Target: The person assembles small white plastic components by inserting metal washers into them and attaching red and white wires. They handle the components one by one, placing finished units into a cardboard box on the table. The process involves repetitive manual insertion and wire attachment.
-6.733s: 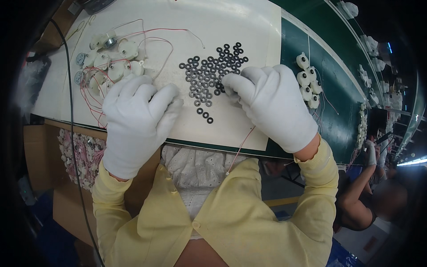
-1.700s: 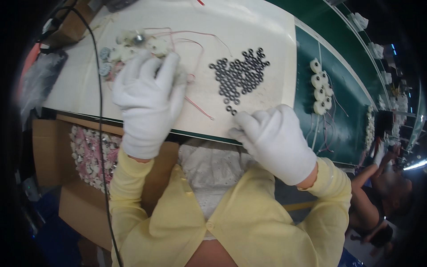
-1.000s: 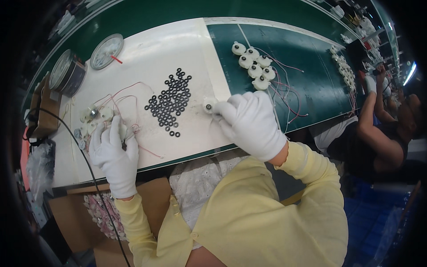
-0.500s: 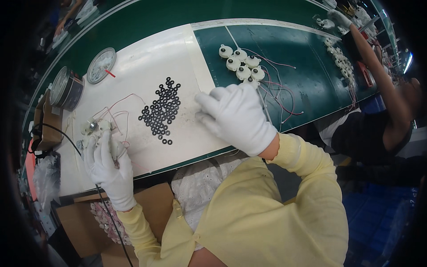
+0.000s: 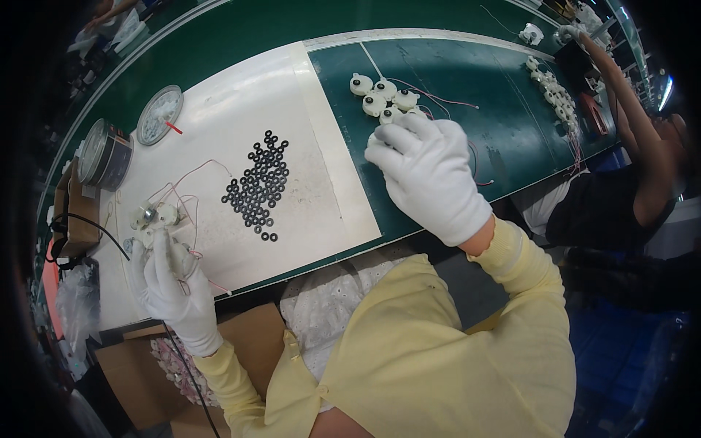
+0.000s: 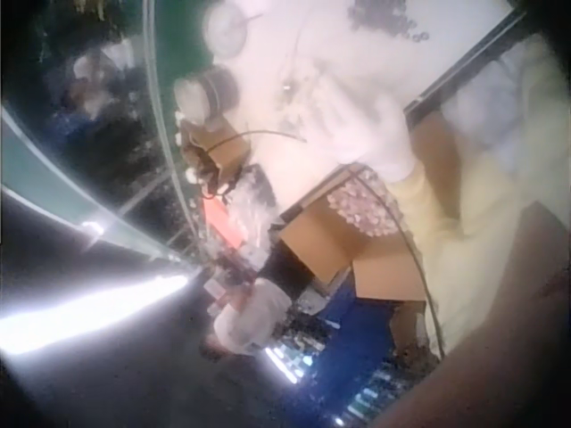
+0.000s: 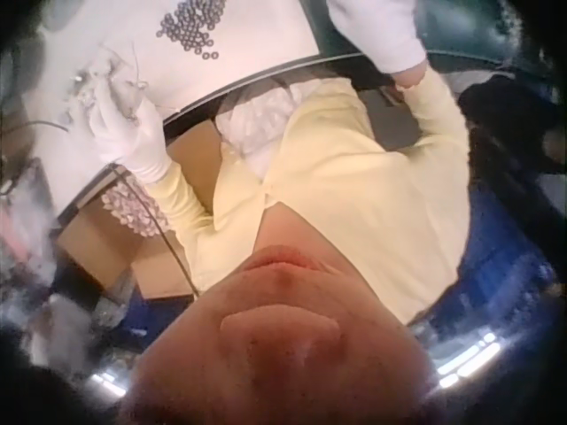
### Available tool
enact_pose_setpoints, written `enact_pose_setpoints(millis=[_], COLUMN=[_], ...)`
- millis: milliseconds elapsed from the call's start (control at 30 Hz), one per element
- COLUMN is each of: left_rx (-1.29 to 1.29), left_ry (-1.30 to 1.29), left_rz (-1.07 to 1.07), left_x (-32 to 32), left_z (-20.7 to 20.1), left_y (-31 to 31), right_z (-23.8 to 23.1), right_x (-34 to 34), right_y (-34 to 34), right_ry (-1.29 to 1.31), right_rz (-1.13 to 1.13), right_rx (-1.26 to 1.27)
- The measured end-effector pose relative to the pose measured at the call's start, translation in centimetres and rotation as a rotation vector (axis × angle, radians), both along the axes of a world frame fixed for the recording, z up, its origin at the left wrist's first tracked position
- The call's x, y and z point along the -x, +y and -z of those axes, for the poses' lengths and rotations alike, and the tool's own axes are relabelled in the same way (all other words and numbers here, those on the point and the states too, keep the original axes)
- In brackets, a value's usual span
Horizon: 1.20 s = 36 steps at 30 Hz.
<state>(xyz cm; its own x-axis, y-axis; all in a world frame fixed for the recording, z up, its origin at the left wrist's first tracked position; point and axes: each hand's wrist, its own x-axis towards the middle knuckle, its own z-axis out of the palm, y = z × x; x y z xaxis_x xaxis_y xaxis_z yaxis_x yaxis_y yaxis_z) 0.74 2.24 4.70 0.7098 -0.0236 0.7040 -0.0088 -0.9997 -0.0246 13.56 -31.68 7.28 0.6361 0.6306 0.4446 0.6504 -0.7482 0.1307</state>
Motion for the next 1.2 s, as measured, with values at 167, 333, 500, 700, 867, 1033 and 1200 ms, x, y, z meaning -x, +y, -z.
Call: enact_pose_setpoints(millis=[167, 333, 500, 700, 867, 1033, 1200], left_rx=[-0.065, -0.132, -0.094, 0.090, 0.135, 0.111, 0.148], left_ry=[-0.101, -0.104, -0.126, -0.076, 0.015, 0.159, 0.162], left_rz=[-0.015, 0.160, 0.182, 0.316, 0.105, -0.092, 0.023], left_x=[1.3, 1.0, -0.1, 1.3, 1.2, 0.5, -0.9], left_z=[-0.9, -1.7, -0.7, -0.2, 1.4, 2.5, 0.8], left_y=[-1.0, -3.1, -5.2, -4.3, -2.4, 0.3, 1.3], right_z=[-2.1, 1.5, 3.3, 2.2, 3.8, 0.0, -0.5], right_x=[2.8, 4.1, 6.7, 6.7, 6.8, 6.3, 2.5], right_y=[1.1, 7.4, 13.3, 11.9, 11.3, 9.1, 7.0], right_ry=[0.047, 0.729, 1.600, 1.885, 1.051, 0.857, 1.472], right_rz=[-0.146, -0.637, -0.590, -0.439, -0.560, -0.636, -1.291], right_rx=[-0.342, -0.979, -1.295, -1.239, -1.053, -0.834, -0.719])
